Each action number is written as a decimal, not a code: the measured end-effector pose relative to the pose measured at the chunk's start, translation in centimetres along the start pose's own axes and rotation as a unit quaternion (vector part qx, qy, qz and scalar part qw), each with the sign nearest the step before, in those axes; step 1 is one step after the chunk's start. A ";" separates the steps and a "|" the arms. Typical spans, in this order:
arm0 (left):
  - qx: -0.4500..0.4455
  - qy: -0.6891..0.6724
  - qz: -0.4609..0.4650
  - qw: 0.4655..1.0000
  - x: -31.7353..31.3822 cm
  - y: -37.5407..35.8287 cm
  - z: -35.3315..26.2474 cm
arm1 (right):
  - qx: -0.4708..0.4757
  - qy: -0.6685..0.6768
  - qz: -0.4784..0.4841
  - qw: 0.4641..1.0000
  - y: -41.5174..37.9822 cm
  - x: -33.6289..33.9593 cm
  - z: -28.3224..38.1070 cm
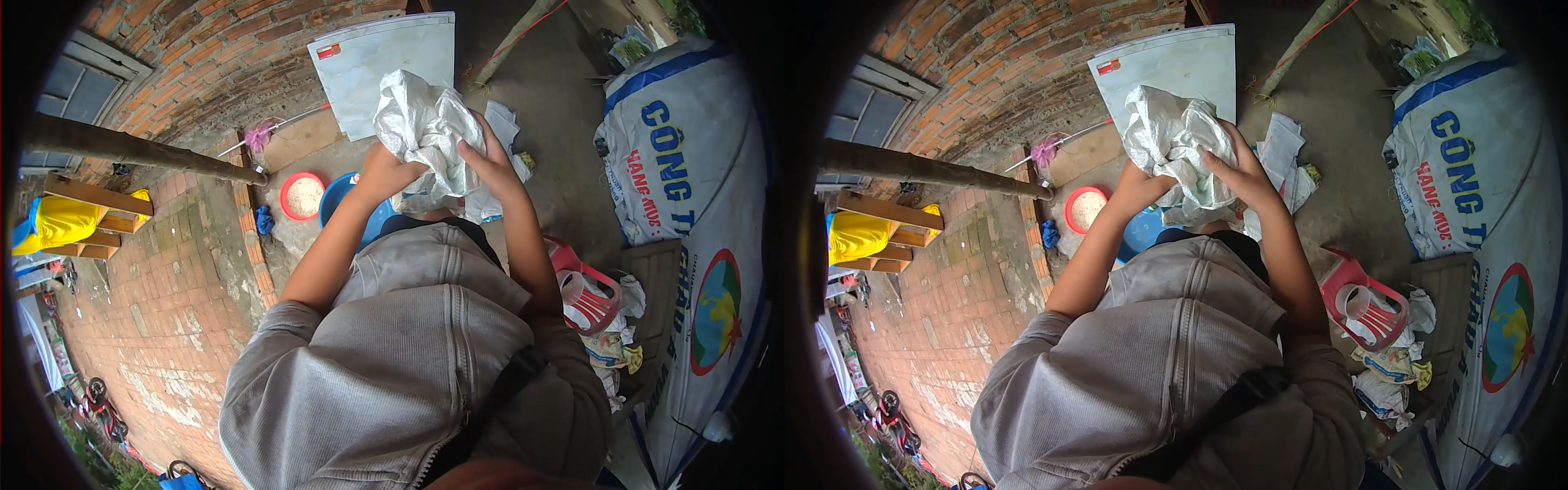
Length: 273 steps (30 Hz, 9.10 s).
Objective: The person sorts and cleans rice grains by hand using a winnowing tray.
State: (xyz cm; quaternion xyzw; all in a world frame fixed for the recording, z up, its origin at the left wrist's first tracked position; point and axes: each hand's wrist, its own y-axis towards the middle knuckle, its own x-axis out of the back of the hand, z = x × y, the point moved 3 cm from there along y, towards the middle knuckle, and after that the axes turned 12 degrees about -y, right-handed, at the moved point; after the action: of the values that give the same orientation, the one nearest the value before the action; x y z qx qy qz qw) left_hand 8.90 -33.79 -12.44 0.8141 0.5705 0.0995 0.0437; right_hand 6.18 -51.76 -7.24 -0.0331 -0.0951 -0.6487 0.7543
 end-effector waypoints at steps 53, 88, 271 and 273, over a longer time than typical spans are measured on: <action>0.020 0.098 -0.538 0.837 26.2 12.3 4.7 | -0.085 -0.077 0.408 0.906 28.3 -4.1 -12.8; 0.238 0.170 -0.221 0.930 6.7 2.0 17.8 | -0.130 -0.283 0.259 0.914 17.4 3.8 -14.9; 0.020 0.337 -0.324 0.884 7.3 -9.8 -5.7 | 0.548 -0.604 -0.179 0.550 -2.4 -0.5 33.9; 0.026 0.338 -0.320 0.885 6.9 -9.5 -5.8 | 0.541 -0.597 -0.159 0.571 -1.6 1.4 32.9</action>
State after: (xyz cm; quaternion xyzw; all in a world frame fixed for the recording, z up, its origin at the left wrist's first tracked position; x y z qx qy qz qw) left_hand 1.20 -24.25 -7.71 0.5054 0.7824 0.3346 -0.1434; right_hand 1.52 -47.66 25.13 0.0175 -0.8606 -0.4192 0.2886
